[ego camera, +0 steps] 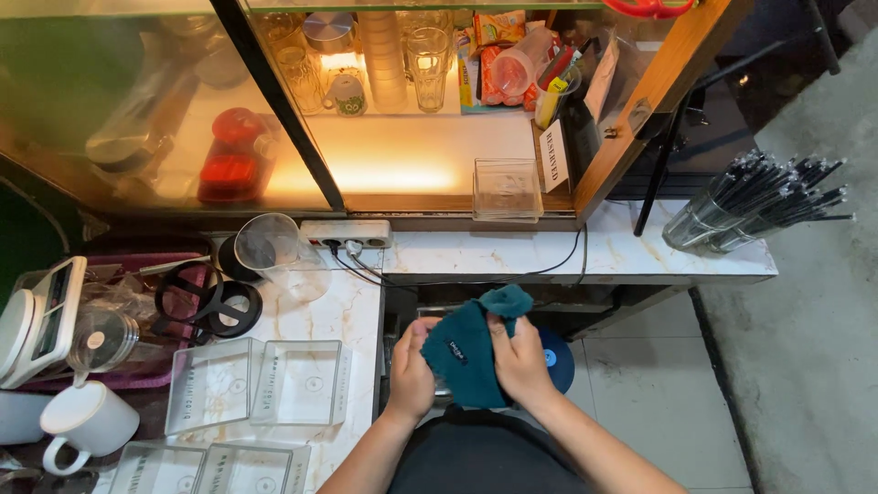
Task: The recorder is wiping and cleaning several small clear plastic containers using a cloth at a coffee shop counter.
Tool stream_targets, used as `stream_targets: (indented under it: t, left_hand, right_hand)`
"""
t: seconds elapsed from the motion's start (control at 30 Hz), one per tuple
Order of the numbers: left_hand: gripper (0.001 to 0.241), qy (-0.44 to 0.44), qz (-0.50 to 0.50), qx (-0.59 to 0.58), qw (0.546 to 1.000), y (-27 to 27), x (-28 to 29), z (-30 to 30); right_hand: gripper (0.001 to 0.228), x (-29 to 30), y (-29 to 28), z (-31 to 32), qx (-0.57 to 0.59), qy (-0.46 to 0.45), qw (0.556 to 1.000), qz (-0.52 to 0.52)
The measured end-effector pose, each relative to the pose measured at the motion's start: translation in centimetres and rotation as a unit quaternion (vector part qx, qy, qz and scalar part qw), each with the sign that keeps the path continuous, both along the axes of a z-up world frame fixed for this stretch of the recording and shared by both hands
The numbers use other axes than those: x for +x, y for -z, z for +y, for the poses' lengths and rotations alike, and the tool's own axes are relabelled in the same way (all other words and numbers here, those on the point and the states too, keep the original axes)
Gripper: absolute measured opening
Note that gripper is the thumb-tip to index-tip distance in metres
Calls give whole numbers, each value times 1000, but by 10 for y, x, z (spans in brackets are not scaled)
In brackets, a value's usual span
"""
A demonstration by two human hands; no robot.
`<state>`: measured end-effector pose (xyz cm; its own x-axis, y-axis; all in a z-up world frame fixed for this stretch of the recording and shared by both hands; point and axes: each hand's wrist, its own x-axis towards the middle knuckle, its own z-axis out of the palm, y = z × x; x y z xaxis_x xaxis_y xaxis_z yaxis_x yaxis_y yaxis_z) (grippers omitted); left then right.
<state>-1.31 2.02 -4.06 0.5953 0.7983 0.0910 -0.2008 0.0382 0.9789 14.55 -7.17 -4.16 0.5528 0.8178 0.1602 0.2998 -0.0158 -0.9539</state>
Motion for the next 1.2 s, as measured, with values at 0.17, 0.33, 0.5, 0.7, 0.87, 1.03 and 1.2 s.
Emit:
stream_targets:
  t: [0.17,0.33,0.5,0.7,0.87,1.03,1.2]
  left_hand:
    - [55,-12,-54,-53,997,15,-5,15]
    - [54,22,6,6,1000,8,-9,5]
    - [48,75,85,-72,991,3,-5,-15]
    - [54,-71,13,14,997,-18,-6,2]
    - [56,-53,56,57,995,-28,-11,8]
    - [55,33,67,98,992,-23,-18,8]
    - [57,139,200,138,960,-35,-19,7]
  right_hand:
    - [31,-18,-4,-9,46,-65,997,-20]
    - [51,21,37,-4,-221,26,972,-72]
    - [39,29,-24,11,23,13,998,-60]
    - [33,-22,-8,-5,-12,-35,996,79]
    - [34,-25,-9,-9,20,-39,999,27]
    - [41,0,-34,-4,-358,12,922,-146]
    - [16,19,-28,-2,-124,-233,916,-302]
